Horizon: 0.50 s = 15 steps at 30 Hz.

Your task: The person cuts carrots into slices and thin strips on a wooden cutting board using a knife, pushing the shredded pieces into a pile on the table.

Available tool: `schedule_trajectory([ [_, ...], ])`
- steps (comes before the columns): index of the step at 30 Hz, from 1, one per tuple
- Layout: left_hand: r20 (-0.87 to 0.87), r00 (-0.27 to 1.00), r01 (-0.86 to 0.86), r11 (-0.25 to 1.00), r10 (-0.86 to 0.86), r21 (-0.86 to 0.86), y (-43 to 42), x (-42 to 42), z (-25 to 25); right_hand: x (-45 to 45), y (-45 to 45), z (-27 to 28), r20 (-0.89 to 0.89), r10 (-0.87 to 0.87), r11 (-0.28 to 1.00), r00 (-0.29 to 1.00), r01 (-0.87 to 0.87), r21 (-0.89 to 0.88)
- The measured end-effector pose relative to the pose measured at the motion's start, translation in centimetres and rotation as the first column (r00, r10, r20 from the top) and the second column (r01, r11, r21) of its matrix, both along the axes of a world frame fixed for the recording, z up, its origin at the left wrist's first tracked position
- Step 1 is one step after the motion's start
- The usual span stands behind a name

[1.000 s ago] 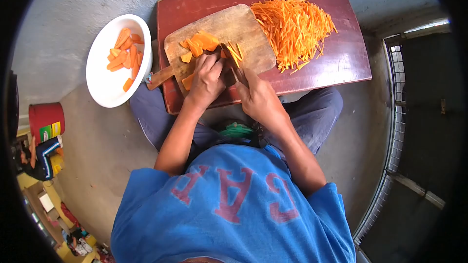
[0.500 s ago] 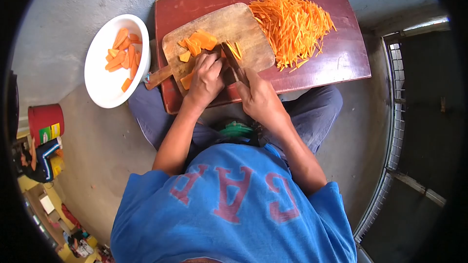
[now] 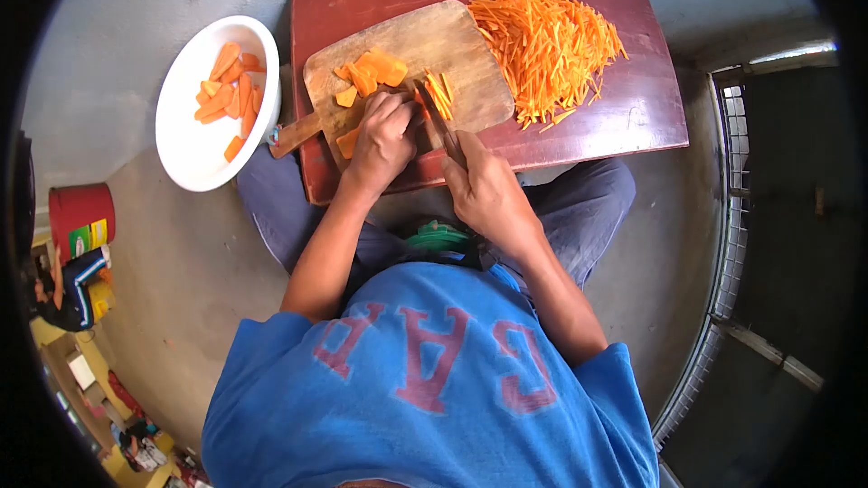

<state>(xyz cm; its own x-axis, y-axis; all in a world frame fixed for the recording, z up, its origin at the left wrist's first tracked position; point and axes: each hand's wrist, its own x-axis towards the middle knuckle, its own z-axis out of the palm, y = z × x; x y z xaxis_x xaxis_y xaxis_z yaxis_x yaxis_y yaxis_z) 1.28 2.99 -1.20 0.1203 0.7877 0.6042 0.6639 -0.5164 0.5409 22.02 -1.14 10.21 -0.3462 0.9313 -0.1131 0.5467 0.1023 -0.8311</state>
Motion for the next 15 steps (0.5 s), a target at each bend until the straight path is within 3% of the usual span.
schedule_trajectory([
  [2, -0.017, 1.0, 0.0, 0.998, -0.001, -0.061, -0.1, -0.3, -0.1, -0.2, -0.4, 0.0, 0.005, 0.002, 1.0, 1.0, -0.002, -0.006],
  [15, -0.038, 0.999, -0.011, 1.0, 0.01, -0.022, 0.0, -0.2, 0.1, -0.1, -0.1, -1.6, -0.007, -0.013, 1.0, 1.0, 0.014, 0.025],
])
